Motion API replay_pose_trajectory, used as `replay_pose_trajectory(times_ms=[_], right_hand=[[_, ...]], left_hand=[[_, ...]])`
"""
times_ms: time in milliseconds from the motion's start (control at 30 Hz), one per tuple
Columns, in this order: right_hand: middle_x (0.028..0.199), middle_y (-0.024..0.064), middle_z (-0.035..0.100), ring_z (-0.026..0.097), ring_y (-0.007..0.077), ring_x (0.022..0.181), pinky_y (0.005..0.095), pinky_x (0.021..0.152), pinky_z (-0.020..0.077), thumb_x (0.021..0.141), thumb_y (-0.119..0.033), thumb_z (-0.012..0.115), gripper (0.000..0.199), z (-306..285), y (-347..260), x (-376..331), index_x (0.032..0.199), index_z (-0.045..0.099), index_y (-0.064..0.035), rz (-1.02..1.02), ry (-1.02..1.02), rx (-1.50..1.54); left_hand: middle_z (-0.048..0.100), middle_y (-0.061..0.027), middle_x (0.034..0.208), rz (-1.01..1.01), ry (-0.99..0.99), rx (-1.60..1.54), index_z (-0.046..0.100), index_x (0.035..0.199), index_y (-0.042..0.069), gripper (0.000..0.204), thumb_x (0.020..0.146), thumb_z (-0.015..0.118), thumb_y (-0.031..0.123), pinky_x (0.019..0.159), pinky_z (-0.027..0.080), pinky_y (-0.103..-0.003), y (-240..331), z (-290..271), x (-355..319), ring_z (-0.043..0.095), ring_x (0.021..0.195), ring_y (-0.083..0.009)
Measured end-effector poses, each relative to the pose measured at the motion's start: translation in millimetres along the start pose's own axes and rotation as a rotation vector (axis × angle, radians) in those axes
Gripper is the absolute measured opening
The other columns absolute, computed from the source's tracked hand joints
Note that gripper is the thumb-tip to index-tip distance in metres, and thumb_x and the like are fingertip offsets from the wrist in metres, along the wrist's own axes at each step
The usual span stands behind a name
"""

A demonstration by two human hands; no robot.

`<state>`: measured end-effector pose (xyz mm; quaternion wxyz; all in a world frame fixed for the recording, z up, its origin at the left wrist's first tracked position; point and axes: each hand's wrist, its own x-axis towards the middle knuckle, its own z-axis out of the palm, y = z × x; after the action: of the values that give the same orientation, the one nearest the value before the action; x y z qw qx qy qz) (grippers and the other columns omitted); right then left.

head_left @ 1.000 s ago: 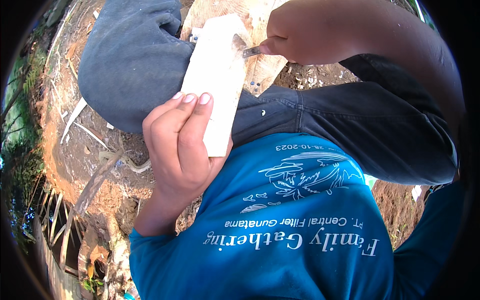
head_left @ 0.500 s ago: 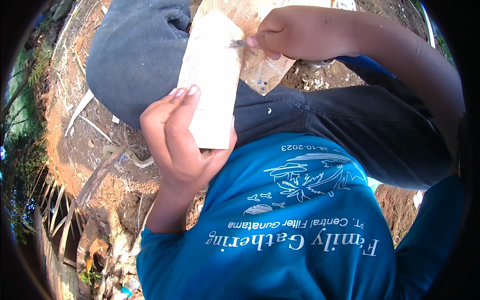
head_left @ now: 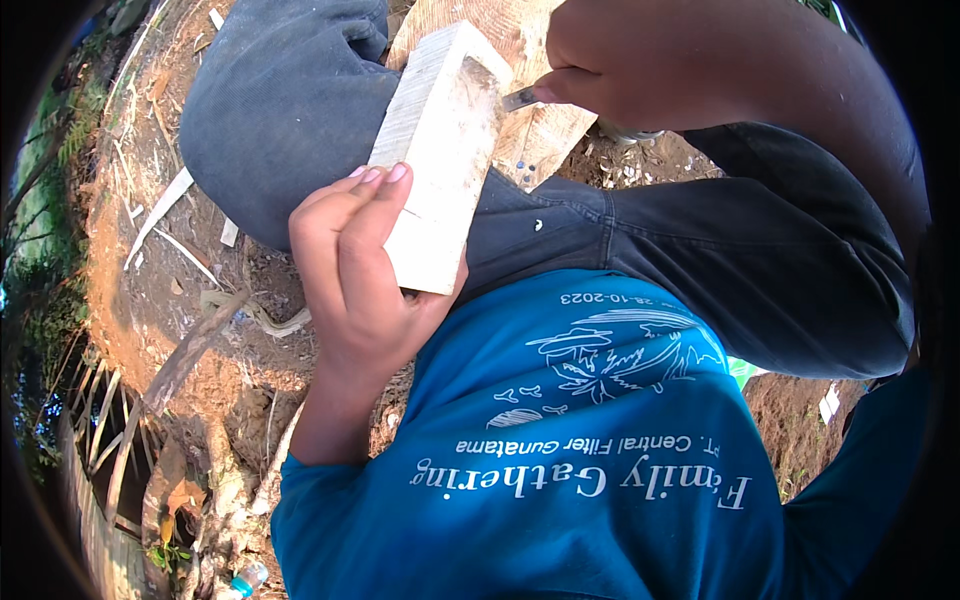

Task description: The person carves a channel into a piece of wood using a chisel and a hammer while sitting on the ground.

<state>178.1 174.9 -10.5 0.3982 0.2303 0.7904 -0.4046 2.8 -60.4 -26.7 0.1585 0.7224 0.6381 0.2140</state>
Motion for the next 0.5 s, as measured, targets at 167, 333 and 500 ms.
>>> replay_pose_trajectory(times_ms=[167,333,500], right_hand=[[0.078,0.0149,0.066,0.064,0.0323,0.073,0.0437,0.072,0.0508,0.107,-0.041,0.039,0.052,-3,1,7,0.09,0.066,0.0005,0.01,-0.058,0.007],[0.078,0.0155,0.065,0.064,0.0327,0.073,0.0441,0.072,0.0505,0.107,-0.042,0.04,0.053,-3,0,15,0.089,0.066,0.0006,0.004,-0.1,0.019],[0.078,0.0161,0.065,0.063,0.0331,0.074,0.0445,0.073,0.0502,0.106,-0.042,0.04,0.053,-1,-1,18,0.089,0.067,0.0006,0.004,-0.117,0.032]], left_hand=[[0.053,-0.0166,0.118,0.098,-0.04,0.042,0.057,0.128,-0.003,0.067,0.067,0.083,0.004,0.098,0.051,-0.044,-4,0,2,0.058,0.113,-0.0346],[0.054,-0.0172,0.118,0.112,-0.048,0.046,0.057,0.127,-0.004,0.065,0.067,0.081,0.003,0.097,0.051,-0.045,-7,-1,0,0.058,0.113,-0.0356],[0.052,-0.0172,0.118,0.111,-0.036,0.038,0.056,0.127,-0.004,0.064,0.068,0.081,0.004,0.097,0.05,-0.044,-8,0,0,0.057,0.112,-0.0349]])
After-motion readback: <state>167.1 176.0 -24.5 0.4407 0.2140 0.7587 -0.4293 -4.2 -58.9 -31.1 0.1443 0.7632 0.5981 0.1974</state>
